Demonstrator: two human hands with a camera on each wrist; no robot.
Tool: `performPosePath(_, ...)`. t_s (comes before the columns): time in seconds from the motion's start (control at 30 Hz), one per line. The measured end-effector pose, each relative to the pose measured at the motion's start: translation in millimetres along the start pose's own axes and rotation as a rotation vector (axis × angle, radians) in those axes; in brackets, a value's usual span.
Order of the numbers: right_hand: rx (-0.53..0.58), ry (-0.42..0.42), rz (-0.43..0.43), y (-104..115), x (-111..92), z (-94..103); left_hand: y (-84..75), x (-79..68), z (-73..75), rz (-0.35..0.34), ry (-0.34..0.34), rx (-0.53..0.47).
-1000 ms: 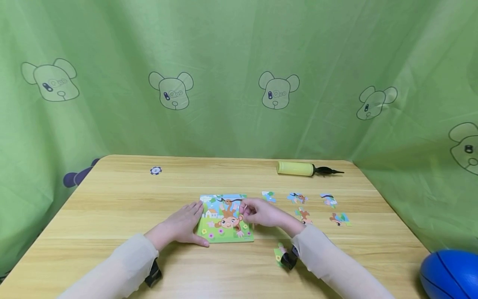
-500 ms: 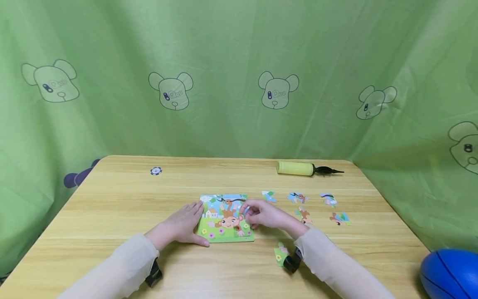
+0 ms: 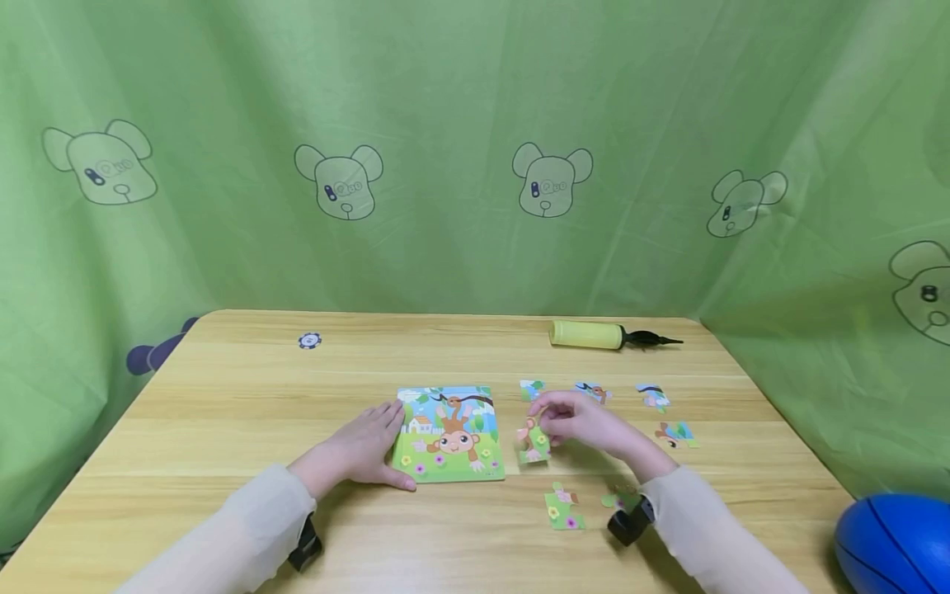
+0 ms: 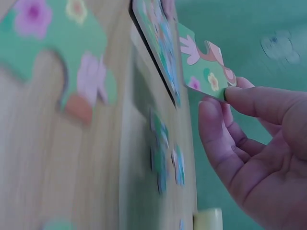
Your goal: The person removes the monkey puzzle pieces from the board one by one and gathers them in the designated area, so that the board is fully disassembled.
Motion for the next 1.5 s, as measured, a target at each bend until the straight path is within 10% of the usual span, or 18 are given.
performPosePath(0.83, -0.128, -0.284, -0.269, -53.4, -138.8, 81.7, -0.7, -1.5, -0.6, 0.013, 0.010, -0.040)
performPosePath(1.5, -0.354, -0.365, -0.445, -78.5, -158.7, 95.2, -0.6, -3.5, -1.5, 0.019, 0.024, -0.158)
Point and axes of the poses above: each hand's wrist, its own x-axis towards the middle knuckle, its own z-axis out of the back of the hand, y = z × x, the point moved 2 cm from there along x, towards the middle knuckle, and after that the axes turned 2 degrees about z, right-handed, at the moved point
